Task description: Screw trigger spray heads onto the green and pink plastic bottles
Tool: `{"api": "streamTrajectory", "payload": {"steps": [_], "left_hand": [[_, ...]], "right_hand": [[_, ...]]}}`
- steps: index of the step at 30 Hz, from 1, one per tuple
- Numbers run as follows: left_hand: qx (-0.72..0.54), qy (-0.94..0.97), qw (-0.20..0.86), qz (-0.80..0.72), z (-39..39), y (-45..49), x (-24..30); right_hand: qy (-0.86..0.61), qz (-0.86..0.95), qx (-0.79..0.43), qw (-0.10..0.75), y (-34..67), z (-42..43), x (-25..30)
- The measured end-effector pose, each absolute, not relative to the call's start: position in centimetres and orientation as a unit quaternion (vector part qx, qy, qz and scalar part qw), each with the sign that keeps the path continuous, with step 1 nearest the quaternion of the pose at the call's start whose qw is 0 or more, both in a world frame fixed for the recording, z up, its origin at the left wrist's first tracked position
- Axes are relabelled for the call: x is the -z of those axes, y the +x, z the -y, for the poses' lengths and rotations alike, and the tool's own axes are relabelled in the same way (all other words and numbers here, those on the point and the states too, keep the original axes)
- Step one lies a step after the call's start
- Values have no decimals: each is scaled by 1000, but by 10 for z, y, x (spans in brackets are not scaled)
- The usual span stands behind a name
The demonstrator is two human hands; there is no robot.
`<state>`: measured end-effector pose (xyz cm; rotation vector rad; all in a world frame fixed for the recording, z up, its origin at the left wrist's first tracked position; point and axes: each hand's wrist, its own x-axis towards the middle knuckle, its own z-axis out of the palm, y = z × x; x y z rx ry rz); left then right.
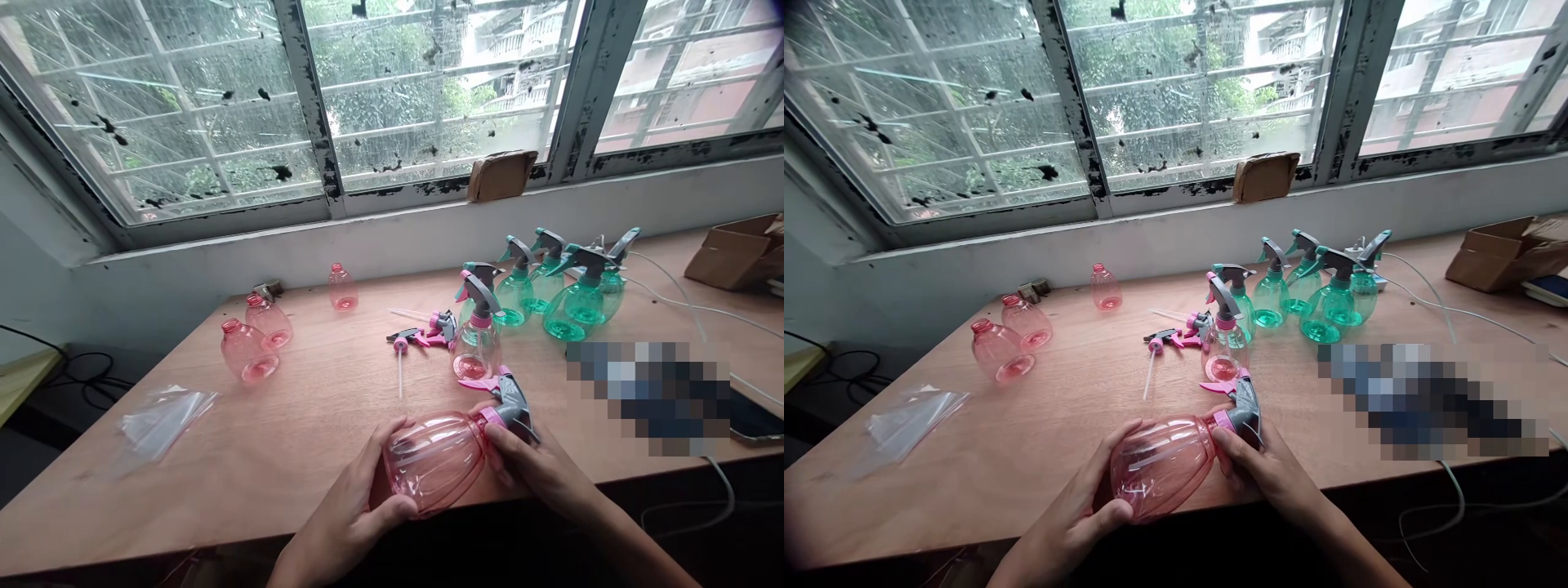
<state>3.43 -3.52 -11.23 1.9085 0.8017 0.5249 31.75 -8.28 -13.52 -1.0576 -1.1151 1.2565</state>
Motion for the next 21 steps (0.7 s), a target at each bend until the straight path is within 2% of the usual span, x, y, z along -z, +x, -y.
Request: {"api": "streamTrajectory", "payload": {"steps": [17,21], "left_hand": [[-241,748,532,-316,34,40,107],[-248,750,512,-337,36,43,105]], "right_hand": [[-449,495,-525,527,320,82,137],[-443,480,-530,541,319,83,138]]}}
